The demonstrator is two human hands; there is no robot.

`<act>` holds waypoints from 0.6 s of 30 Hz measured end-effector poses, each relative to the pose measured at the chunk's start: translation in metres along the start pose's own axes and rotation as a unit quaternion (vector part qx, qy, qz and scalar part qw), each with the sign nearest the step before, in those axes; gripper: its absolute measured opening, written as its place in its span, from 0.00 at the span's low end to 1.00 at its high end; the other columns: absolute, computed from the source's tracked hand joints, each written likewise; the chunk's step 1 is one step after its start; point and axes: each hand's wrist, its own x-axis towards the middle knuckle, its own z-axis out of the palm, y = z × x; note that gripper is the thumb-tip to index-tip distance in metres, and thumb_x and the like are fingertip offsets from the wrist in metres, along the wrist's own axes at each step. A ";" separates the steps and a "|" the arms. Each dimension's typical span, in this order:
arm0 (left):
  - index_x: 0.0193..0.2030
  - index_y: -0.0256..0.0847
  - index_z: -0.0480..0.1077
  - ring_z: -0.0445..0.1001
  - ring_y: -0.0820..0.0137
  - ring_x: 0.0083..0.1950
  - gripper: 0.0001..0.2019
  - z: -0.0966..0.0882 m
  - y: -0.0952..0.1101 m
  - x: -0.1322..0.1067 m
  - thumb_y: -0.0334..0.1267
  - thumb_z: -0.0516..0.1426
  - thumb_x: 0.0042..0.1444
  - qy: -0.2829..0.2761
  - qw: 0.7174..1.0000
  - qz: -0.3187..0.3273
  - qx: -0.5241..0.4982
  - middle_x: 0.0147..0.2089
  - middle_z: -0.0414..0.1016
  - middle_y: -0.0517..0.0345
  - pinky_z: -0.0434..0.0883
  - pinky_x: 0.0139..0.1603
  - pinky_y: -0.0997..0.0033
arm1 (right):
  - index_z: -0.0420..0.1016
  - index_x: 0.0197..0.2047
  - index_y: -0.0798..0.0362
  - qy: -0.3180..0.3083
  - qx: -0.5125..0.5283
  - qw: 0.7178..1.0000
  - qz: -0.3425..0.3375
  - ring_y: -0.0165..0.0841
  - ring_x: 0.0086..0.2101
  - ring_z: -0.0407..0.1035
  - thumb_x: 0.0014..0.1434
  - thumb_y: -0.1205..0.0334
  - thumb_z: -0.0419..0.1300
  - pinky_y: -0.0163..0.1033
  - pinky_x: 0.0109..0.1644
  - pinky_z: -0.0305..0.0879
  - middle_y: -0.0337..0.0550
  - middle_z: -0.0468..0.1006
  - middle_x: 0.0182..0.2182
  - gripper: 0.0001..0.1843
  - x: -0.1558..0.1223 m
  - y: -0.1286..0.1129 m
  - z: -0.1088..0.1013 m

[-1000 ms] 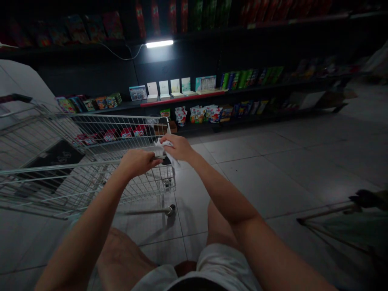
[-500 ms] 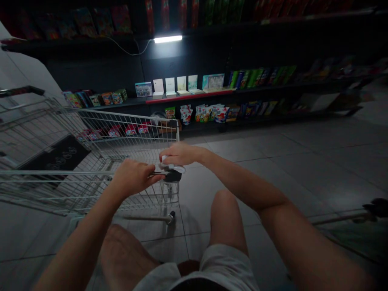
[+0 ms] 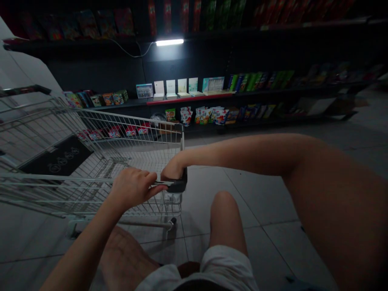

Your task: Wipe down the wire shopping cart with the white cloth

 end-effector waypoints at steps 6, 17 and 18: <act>0.28 0.42 0.72 0.72 0.66 0.25 0.27 -0.002 0.000 0.001 0.59 0.45 0.64 0.009 1.000 0.013 -0.001 0.22 0.74 0.55 0.51 0.26 0.66 | 0.76 0.28 0.56 -0.244 -0.099 0.960 -0.092 0.25 0.23 0.66 0.45 0.73 0.64 0.33 0.31 0.61 0.30 0.73 0.20 0.04 -0.015 -0.031 -0.056; 0.26 0.42 0.71 0.71 0.67 0.25 0.28 0.001 0.000 0.009 0.60 0.44 0.64 0.023 1.000 0.008 -0.005 0.21 0.73 0.55 0.52 0.27 0.67 | 0.81 0.38 0.56 -0.136 -0.295 0.944 -0.060 0.28 0.25 0.63 0.53 0.65 0.62 0.36 0.35 0.57 0.36 0.75 0.23 0.09 0.006 0.011 -0.071; 0.26 0.42 0.71 0.71 0.67 0.25 0.28 0.001 0.000 0.009 0.60 0.44 0.64 0.020 1.000 0.006 -0.005 0.21 0.73 0.54 0.52 0.27 0.67 | 0.81 0.38 0.56 -0.120 -0.297 0.946 -0.052 0.29 0.26 0.65 0.53 0.64 0.63 0.37 0.36 0.58 0.37 0.76 0.24 0.10 0.007 0.012 -0.072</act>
